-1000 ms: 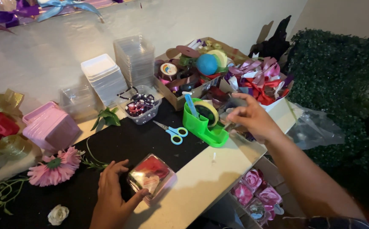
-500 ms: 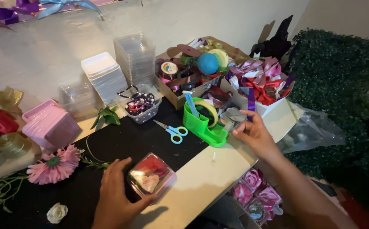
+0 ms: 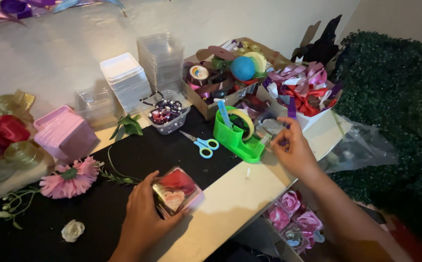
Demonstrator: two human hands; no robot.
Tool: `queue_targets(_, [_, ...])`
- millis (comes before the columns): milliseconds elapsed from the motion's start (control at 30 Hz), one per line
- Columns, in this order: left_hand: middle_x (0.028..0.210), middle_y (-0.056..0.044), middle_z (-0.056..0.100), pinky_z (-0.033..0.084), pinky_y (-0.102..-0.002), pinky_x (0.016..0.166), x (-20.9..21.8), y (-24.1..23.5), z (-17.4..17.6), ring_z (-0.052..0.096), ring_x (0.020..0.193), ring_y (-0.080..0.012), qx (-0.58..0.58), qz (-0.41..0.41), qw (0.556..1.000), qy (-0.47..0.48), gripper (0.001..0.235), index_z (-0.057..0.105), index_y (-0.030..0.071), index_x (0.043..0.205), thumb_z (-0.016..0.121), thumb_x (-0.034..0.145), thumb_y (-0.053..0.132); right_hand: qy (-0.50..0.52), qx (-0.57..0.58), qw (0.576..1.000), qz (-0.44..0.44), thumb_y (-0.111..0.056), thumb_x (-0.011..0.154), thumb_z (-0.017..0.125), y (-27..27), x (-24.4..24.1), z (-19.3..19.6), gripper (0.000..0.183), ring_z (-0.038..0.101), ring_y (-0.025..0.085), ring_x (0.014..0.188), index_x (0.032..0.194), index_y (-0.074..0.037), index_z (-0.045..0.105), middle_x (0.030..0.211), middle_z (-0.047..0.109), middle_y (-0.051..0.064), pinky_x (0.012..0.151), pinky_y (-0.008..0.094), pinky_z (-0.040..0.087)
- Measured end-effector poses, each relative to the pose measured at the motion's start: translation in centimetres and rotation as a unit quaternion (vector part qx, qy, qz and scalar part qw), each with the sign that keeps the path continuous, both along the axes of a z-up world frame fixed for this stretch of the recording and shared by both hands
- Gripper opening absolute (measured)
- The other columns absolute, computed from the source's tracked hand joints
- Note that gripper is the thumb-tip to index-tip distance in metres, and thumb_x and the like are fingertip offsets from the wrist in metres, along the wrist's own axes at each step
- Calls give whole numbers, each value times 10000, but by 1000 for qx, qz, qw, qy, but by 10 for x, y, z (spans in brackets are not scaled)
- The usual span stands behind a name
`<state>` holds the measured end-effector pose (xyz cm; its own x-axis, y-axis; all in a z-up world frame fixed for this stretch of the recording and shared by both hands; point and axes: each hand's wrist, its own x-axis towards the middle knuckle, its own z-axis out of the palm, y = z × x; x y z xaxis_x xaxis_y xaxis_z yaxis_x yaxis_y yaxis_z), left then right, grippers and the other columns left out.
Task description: The recorder is assembling small gift boxes containing artificial roses and ribbons.
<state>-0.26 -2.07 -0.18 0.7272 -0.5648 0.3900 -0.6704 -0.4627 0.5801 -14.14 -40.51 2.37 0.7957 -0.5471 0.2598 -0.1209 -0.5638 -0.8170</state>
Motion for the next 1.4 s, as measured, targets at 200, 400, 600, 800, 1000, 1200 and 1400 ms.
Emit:
queue_targets(200, [1324,-195,558,345,-497,1076,-5,3,9,498,1256,-395,-13,16,1000,1,1082,424,44,1414,909,542,464,-44,-15,998,53,53,856,651,-7,4,-9,664,599,104,777,1444,-69,368,857,579,53,680,246,503])
queue_targets(400, [1362,-178,563,384,-475,1056,-5,10,11,519,1262,-380,-57,7,998,-16,1069,426,41,1416,904,559,464,-65,60,995,47,78,863,608,-27,-5,-33,657,649,120,829,1449,-75,352,907,604,52,737,251,535])
queue_targets(600, [1365,-185,555,424,-441,1059,0,16,6,541,1264,-353,-111,15,993,45,1079,383,60,1457,927,580,378,-189,82,974,97,7,996,595,7,-9,4,590,627,121,846,1502,-83,306,975,623,67,717,253,514])
queue_targets(800, [1350,-159,519,425,-404,1073,0,26,14,528,1273,-300,-133,-29,981,138,1063,388,82,1448,963,582,305,-70,161,947,270,-42,937,621,76,39,39,627,628,121,764,1489,-120,333,948,653,58,647,254,530])
queue_targets(1000, [1380,-147,502,439,-388,1093,4,36,14,531,1297,-280,-172,-62,974,132,1033,389,70,1469,940,621,282,37,250,840,480,-62,951,639,132,115,65,695,553,93,738,1533,-151,270,905,590,35,632,235,470])
queue_targets(1200, [1397,-135,483,440,-386,1100,8,40,16,523,1311,-263,-198,-59,968,142,1030,385,62,1463,946,629,288,74,303,775,549,-71,958,615,144,147,48,724,487,97,666,1565,-166,231,840,533,28,595,230,423])
queue_targets(1400, [1382,-135,506,457,-382,1094,16,38,5,546,1296,-261,-197,-68,965,156,1011,405,54,1451,950,629,275,92,312,789,521,-83,964,628,144,147,26,733,500,99,690,1578,-165,236,844,528,18,606,241,432])
